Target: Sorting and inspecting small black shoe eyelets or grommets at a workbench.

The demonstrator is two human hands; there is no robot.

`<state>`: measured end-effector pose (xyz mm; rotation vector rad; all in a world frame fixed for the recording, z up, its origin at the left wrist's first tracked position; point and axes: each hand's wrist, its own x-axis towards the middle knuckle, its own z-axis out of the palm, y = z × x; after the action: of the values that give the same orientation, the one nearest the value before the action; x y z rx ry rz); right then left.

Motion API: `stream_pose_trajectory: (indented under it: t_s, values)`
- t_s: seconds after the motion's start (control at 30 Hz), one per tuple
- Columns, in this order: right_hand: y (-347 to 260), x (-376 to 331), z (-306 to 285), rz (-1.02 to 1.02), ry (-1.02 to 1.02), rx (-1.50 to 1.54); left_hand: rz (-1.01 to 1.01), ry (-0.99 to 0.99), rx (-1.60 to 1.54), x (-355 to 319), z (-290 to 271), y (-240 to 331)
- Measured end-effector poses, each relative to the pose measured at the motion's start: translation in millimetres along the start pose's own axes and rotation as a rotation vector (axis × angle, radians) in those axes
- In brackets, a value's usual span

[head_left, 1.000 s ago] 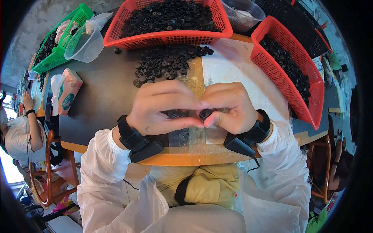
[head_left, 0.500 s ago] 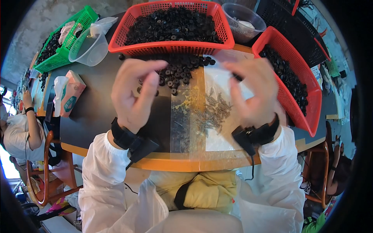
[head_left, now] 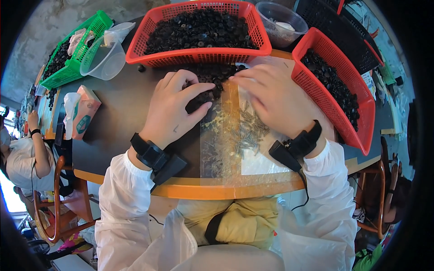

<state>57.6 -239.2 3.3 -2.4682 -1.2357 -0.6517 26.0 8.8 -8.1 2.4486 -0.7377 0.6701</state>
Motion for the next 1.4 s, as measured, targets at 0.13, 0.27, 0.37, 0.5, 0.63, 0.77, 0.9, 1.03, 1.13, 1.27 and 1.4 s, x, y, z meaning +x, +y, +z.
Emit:
stream_pose_trajectory:
  t_s: [0.13,0.27,0.37,0.5,0.63,0.77,0.9,1.03,1.13,1.27,1.4]
  values:
    - [1,-2,30,-0.062,-0.006,0.18,0.061,-0.109,-0.029,5,8,-6]
    - [7,-2,23,-0.031,-0.062,0.217,0.052,-0.089,-0.053,6,12,-11]
    - [6,-5,21,0.063,0.004,0.182,0.03,-0.048,-0.037,5,12,-10]
    - [18,-15,8,0.092,-0.047,0.176,0.056,-0.084,0.018,4,10,-10]
    - [16,-16,4,0.016,-0.093,0.244,0.048,-0.087,0.044,5,8,-7]
    - [13,-15,7,-0.093,-0.092,0.161,0.032,-0.081,0.031,4,11,-10]
    - [9,-12,2,-0.077,-0.095,0.16,0.028,-0.094,0.044,4,8,-9]
    - [9,-14,2,-0.012,-0.127,0.219,0.056,-0.056,-0.077,6,9,-6]
    - [7,-15,1,0.032,-0.134,0.27,0.013,-0.055,-0.163,6,9,0]
    - [2,-15,3,0.125,-0.084,0.364,0.047,-0.064,-0.212,7,7,3]
    - [7,-18,7,0.078,-0.027,0.389,-0.071,-0.121,-0.294,9,3,12]
